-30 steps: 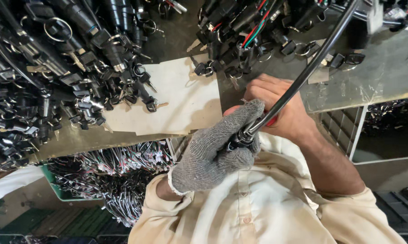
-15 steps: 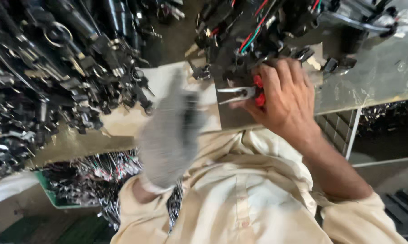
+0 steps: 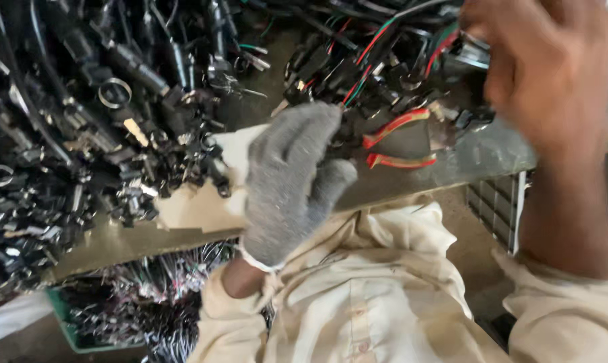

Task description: The person attaches a connector to the end of a black cable, threading the wires into the connector body and using pliers to crimp and secure it, then sets the finished cable aside and starts on the next one.

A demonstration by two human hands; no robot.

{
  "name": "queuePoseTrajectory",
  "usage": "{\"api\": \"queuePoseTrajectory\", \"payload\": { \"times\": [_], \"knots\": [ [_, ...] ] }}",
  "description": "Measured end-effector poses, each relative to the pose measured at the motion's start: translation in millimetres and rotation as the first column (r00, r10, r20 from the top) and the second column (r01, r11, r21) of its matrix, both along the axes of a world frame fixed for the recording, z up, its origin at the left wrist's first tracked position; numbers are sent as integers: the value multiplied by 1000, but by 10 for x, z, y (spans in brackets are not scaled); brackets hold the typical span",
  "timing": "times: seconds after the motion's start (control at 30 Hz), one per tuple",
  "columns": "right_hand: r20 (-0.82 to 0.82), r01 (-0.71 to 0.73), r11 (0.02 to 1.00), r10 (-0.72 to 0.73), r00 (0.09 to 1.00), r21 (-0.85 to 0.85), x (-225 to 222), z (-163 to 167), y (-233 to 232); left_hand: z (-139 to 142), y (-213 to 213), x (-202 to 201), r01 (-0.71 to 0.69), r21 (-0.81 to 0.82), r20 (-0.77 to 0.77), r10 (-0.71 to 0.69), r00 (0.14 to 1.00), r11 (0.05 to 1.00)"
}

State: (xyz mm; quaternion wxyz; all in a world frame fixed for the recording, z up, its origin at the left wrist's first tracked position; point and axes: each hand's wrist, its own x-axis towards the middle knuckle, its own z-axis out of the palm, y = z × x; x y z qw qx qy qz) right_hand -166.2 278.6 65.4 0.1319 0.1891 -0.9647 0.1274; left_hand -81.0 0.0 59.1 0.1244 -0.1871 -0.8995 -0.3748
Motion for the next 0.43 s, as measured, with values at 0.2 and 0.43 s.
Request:
{"api": "queuePoseTrajectory", "payload": {
  "times": [0.2, 0.43],
  "knots": [
    [-262, -289, 914, 216, 941, -285, 567, 239, -417, -254, 359, 156, 84, 260, 25, -94, 995, 962],
    [305, 398, -136, 439, 845, -907, 908, -306, -807, -503, 384, 481, 139, 390, 188, -226, 956, 910]
  ]
}}
